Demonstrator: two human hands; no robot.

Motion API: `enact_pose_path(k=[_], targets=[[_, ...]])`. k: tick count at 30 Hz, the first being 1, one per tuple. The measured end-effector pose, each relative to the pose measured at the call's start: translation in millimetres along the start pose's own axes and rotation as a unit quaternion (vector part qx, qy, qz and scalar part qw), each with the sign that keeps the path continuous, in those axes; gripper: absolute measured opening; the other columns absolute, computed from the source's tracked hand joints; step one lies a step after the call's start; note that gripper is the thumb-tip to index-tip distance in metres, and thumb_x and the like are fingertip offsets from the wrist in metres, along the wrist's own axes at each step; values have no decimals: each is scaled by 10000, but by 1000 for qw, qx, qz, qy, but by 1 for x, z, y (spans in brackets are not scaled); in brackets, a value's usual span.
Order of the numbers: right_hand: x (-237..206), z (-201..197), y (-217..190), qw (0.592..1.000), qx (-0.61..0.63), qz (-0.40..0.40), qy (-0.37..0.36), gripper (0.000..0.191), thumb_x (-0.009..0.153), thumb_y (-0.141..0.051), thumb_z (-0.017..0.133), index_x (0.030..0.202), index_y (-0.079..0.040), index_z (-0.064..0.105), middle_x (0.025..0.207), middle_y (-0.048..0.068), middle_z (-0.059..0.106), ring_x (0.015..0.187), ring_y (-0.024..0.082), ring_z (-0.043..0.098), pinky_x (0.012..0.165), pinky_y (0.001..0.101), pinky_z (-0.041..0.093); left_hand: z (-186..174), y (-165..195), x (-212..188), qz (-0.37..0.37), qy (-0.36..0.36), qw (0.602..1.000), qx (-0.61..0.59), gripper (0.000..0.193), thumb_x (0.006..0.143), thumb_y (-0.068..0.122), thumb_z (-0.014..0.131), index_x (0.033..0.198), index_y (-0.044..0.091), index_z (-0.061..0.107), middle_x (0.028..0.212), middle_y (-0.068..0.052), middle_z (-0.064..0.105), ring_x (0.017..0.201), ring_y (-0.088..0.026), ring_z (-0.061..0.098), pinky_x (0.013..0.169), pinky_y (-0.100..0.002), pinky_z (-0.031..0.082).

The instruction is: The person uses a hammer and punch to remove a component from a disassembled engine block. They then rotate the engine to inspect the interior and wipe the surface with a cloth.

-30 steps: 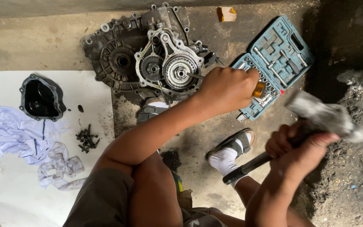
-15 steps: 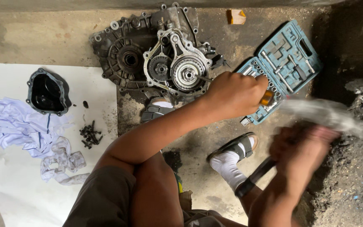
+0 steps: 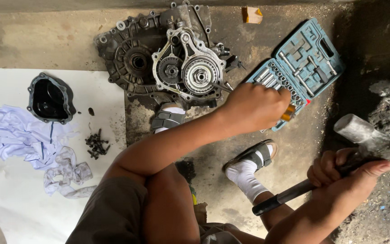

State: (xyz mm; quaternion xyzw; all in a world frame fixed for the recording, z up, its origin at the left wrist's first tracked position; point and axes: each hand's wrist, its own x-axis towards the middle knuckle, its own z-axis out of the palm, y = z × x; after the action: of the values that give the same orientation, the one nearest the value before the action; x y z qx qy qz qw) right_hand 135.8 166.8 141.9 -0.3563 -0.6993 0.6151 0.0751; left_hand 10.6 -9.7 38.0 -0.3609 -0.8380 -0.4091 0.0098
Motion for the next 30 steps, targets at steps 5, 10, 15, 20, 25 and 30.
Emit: enact_pose_path(k=[5, 10, 15, 20, 25, 30], targets=[[-1, -4, 6, 999, 6, 16, -40, 768, 832, -889, 491, 819, -124, 429, 555, -25, 262, 427, 75, 180, 389, 260, 126, -4, -8, 5, -38, 5, 999, 4, 121, 783, 88, 706, 833, -12, 661, 577, -138, 695, 474, -262, 702, 399, -407, 538], [4, -13, 14, 997, 35, 23, -65, 795, 913, -874, 505, 814, -88, 435, 542, -9, 283, 458, 83, 203, 412, 266, 145, -3, -12, 7, -45, 16, 999, 13, 115, 745, 61, 684, 835, -8, 662, 588, -151, 699, 497, -284, 716, 432, -426, 551], [6, -15, 17, 996, 43, 41, -69, 779, 890, -867, 506, 815, -95, 438, 544, -18, 276, 444, 77, 204, 401, 261, 151, 1, -17, 7, -36, 23, 999, 15, 99, 763, 40, 669, 833, -29, 659, 568, -148, 683, 476, -273, 703, 408, -408, 541], [3, -10, 16, 997, 26, 37, -56, 781, 879, -877, 499, 837, -99, 435, 565, -17, 268, 437, 82, 202, 396, 265, 149, 4, -19, 7, -23, 3, 1000, -4, 108, 774, 22, 666, 845, -58, 666, 533, -140, 670, 407, -237, 670, 339, -371, 508], [3, -8, 15, 996, 41, 49, -66, 778, 871, -878, 500, 854, -103, 434, 573, -21, 269, 442, 78, 202, 402, 261, 149, 3, -20, 8, -39, 1, 999, 5, 83, 753, -3, 646, 825, -41, 664, 545, -142, 669, 438, -234, 680, 367, -375, 513], [2, -8, 15, 996, 36, 49, -66, 783, 856, -883, 503, 853, -103, 437, 569, -23, 264, 438, 77, 198, 401, 260, 146, 3, -19, 8, -41, 5, 999, -4, 86, 758, 19, 657, 821, -39, 662, 535, -144, 669, 426, -247, 677, 363, -389, 510]])
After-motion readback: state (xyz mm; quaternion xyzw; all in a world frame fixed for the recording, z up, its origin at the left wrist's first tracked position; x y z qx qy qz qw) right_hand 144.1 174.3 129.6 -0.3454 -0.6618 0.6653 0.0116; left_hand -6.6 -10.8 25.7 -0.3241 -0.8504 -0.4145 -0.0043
